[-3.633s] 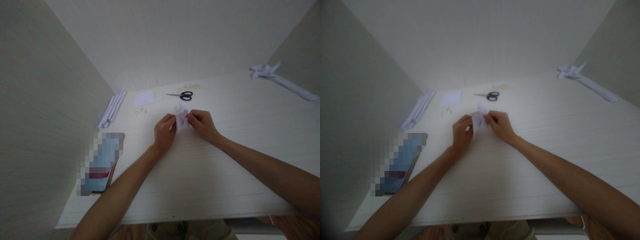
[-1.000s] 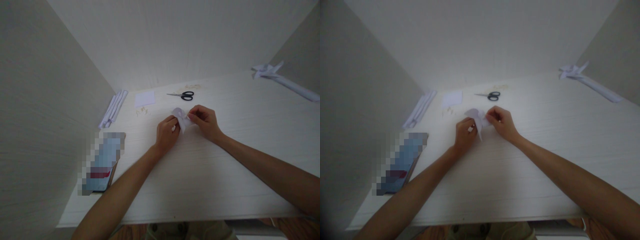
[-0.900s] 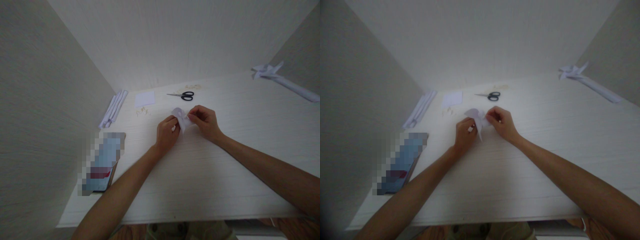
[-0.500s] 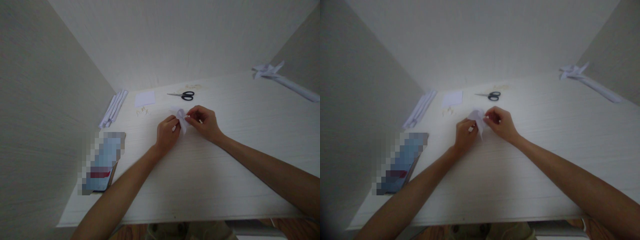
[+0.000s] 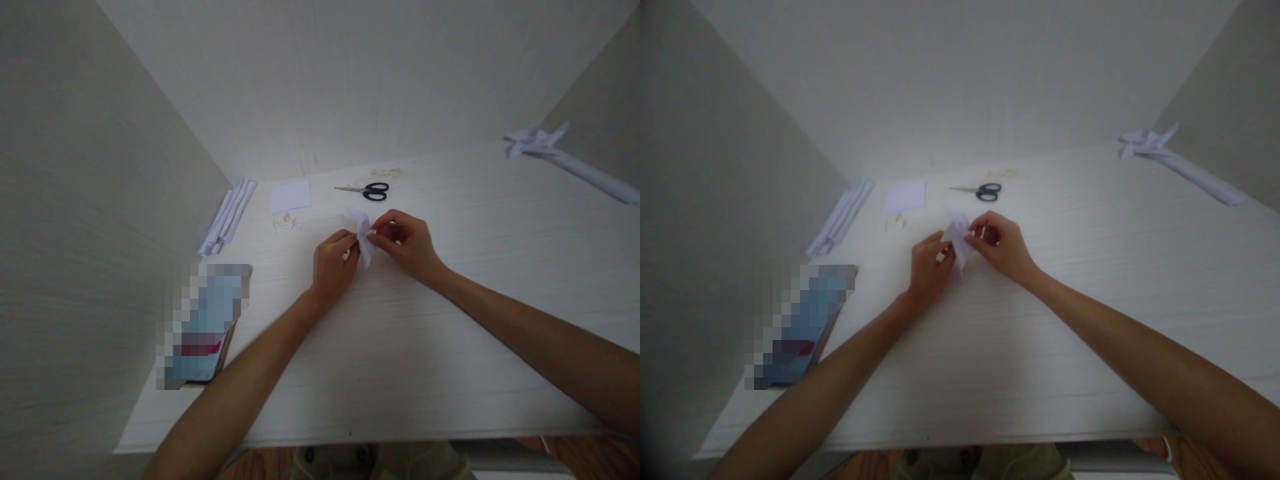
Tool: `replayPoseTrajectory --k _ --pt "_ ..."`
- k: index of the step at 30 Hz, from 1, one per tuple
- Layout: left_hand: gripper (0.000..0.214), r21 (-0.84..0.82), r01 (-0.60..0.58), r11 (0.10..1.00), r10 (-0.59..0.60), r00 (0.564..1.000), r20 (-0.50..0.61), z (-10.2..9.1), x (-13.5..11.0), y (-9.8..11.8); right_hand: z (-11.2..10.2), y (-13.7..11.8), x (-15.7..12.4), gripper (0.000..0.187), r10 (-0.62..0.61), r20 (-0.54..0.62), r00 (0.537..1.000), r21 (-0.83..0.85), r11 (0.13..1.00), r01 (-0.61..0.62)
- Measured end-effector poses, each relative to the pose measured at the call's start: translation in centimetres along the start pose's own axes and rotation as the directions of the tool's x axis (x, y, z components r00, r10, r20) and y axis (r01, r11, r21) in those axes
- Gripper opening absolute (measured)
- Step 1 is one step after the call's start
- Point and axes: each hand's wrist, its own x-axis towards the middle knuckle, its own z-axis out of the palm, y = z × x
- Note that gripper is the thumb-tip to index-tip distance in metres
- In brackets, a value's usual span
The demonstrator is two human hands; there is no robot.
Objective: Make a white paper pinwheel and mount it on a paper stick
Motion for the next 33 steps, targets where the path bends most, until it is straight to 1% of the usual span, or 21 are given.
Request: replayPoseTrajectory --k 3,6,11,15,21,27,33 --pt "0.019 0.034 0.012 0.999 -0.011 1.000 -0.019 0.05 -0.07 0.02 -0.13 0.06 0.08 0.006 -0.010 -0.003 1.000 0.000 1.000 0.010" --pt "0.019 0.061 0.010 0.998 -0.008 0.999 -0.031 0.07 -0.08 0.09 -0.18 0.02 0.06 0.005 -0.047 -0.022 0.999 -0.017 0.999 0.047" --pt "0.016 0.053 -0.005 0.999 0.006 0.999 -0.031 0.08 -0.01 0.15 -0.10 -0.19 -0.14 0.004 -0.099 -0.049 0.994 -0.060 0.994 0.096" --pt "0.015 0.036 -0.014 0.999 0.015 0.999 -0.032 0.11 0.06 0.18 -0.10 -0.33 -0.21 0.005 -0.126 -0.042 0.991 -0.099 0.988 0.122" --pt "0.017 0.059 -0.029 0.998 0.030 0.999 -0.013 0.04 0.11 0.16 -0.10 -0.63 -0.19 0.006 -0.157 -0.029 0.987 -0.151 0.977 0.151" --pt "0.016 0.061 -0.012 0.998 0.014 1.000 -0.024 0.10 -0.02 -0.05 0.04 -0.86 -0.36 0.004 -0.197 -0.061 0.979 -0.250 0.952 0.176" --pt "0.016 0.026 0.001 1.000 0.000 1.000 -0.004 0.28 -0.03 -0.12 0.13 -0.58 -0.44 0.006 -0.226 -0.040 0.973 -0.355 0.914 0.197"
